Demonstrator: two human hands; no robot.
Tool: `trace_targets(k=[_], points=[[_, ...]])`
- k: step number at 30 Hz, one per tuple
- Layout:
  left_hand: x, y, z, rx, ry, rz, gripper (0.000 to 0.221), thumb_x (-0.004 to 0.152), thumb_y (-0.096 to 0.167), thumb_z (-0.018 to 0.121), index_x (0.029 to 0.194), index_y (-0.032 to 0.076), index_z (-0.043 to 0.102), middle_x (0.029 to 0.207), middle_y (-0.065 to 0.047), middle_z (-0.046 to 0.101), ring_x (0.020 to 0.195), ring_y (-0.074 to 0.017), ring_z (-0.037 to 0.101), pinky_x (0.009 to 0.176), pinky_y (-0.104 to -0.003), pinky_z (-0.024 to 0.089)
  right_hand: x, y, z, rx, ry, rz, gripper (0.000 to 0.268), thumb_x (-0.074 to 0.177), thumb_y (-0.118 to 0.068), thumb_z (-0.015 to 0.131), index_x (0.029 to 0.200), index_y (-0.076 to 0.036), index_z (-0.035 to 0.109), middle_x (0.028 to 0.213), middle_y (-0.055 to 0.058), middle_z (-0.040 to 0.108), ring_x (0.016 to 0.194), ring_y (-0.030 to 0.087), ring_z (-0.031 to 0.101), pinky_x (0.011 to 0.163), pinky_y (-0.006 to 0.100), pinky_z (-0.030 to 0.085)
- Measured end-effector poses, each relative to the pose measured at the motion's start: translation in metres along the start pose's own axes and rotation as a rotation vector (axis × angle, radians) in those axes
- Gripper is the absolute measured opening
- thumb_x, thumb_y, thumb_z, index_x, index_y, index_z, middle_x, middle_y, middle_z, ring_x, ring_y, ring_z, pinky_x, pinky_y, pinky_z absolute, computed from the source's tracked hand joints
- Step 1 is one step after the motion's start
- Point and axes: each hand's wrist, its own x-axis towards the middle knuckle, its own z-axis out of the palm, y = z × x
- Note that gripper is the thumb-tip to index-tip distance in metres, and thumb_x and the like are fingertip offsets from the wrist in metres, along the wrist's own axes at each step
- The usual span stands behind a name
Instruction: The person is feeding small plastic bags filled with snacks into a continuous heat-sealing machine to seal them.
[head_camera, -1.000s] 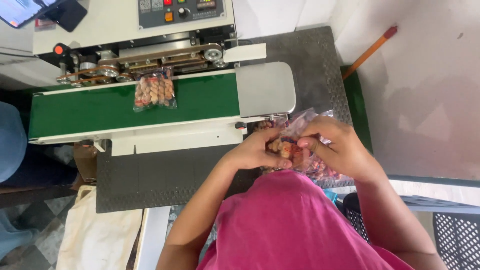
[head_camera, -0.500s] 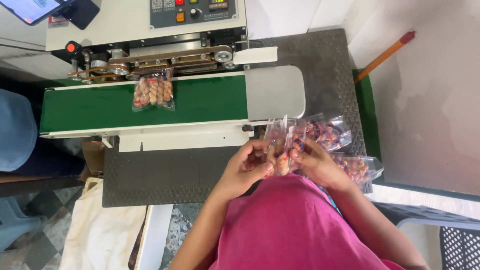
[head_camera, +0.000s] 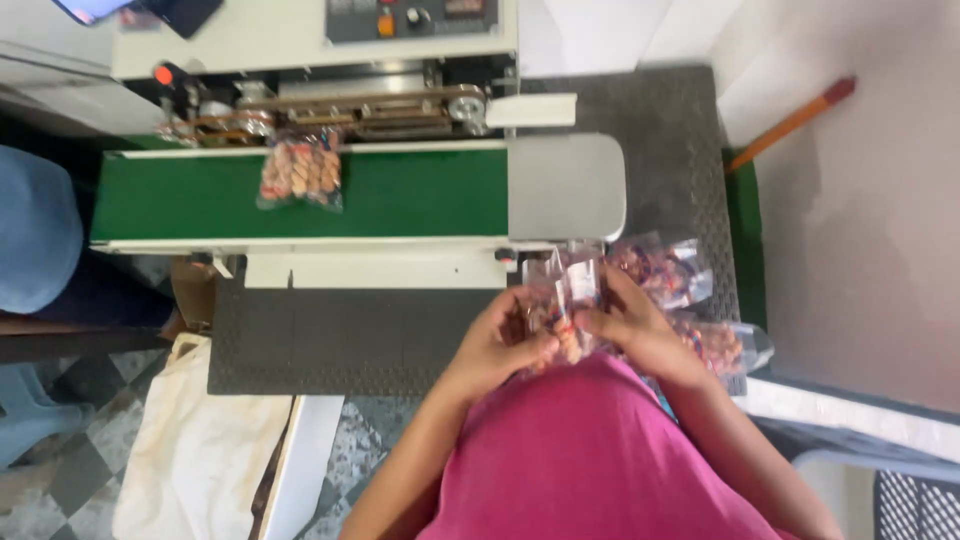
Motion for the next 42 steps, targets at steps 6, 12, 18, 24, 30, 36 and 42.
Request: trace_targets(k=[6, 12, 18, 24, 30, 36, 42], points=[[-0.007, 0.015, 0.019, 0.040, 0.103, -0.113, 0.056, 0.079, 0.000, 0.086, 0.130, -0.004, 0.062, 0.093, -0.018, 0.066, 0.067, -0.0218, 0.070, 0.051, -0.030, 0.064, 0.007, 0.039, -0.008, 0.042, 0.066, -0.065, 0.030, 0.086, -0.014, 0.080, 0.112, 0.000, 0.078, 0.094, 0.020, 0.072, 0.089, 0.029, 0.068, 0.077, 0.044, 0.058], [-0.003, -0.034, -0.008, -0.006, 0.114, -0.115, 0.051, 0.073, -0.012, 0.081, 0.123, -0.005, 0.070, 0.087, -0.019, 0.066, 0.063, -0.0266, 0.072, 0.048, -0.038, 0.065, 0.004, 0.048, -0.006, 0.145, 0.031, -0.097, 0.049, 0.077, -0.013, 0.088, 0.123, -0.002, 0.075, 0.096, 0.018, 0.072, 0.093, 0.027, 0.069, 0.081, 0.044, 0.059], [-0.006, -0.034, -0.002, -0.062, 0.104, -0.201, 0.051, 0.079, 0.010, 0.090, 0.126, 0.003, 0.070, 0.100, -0.016, 0.065, 0.081, -0.0214, 0.067, 0.062, -0.034, 0.063, 0.004, 0.043, -0.013, 0.166, -0.001, -0.097, 0.034, 0.074, -0.005, 0.087, 0.107, 0.000, 0.080, 0.081, 0.013, 0.071, 0.074, 0.024, 0.070, 0.065, 0.038, 0.058], [-0.007, -0.017, 0.010, -0.092, 0.029, -0.235, 0.062, 0.074, 0.007, 0.094, 0.128, -0.001, 0.064, 0.094, -0.011, 0.062, 0.068, -0.0154, 0.068, 0.052, -0.024, 0.062, 0.006, 0.062, -0.009, 0.282, 0.052, -0.101, 0.020, 0.084, -0.007, 0.080, 0.102, 0.002, 0.075, 0.076, 0.013, 0.066, 0.068, 0.022, 0.066, 0.056, 0.035, 0.053], [0.003, -0.035, 0.002, -0.173, 0.140, -0.216, 0.041, 0.076, -0.001, 0.083, 0.114, 0.004, 0.066, 0.082, -0.008, 0.057, 0.057, -0.0144, 0.067, 0.045, -0.021, 0.060, 0.004, 0.054, 0.004, 0.364, 0.013, -0.105, 0.065, 0.067, -0.023, 0.096, 0.121, 0.001, 0.068, 0.086, 0.012, 0.068, 0.079, 0.022, 0.067, 0.069, 0.035, 0.056], [0.002, -0.052, -0.009, -0.233, 0.092, -0.247, 0.031, 0.090, 0.010, 0.088, 0.106, 0.003, 0.062, 0.069, -0.016, 0.062, 0.052, -0.0221, 0.071, 0.044, -0.031, 0.062, -0.015, 0.024, 0.026, 0.523, 0.010, 0.027, 0.050, 0.077, -0.017, 0.088, 0.116, 0.006, 0.068, 0.089, 0.021, 0.069, 0.080, 0.032, 0.069, 0.068, 0.046, 0.058], [-0.001, -0.003, 0.026, -0.046, 0.240, -0.204, 0.037, 0.076, 0.010, 0.094, 0.103, 0.003, 0.069, 0.077, -0.007, 0.060, 0.057, -0.0154, 0.068, 0.043, -0.024, 0.057, -0.005, 0.051, 0.019, 0.421, 0.204, -0.060, 0.039, 0.071, 0.000, 0.086, 0.105, 0.005, 0.069, 0.074, 0.016, 0.066, 0.065, 0.027, 0.068, 0.053, 0.037, 0.055]])
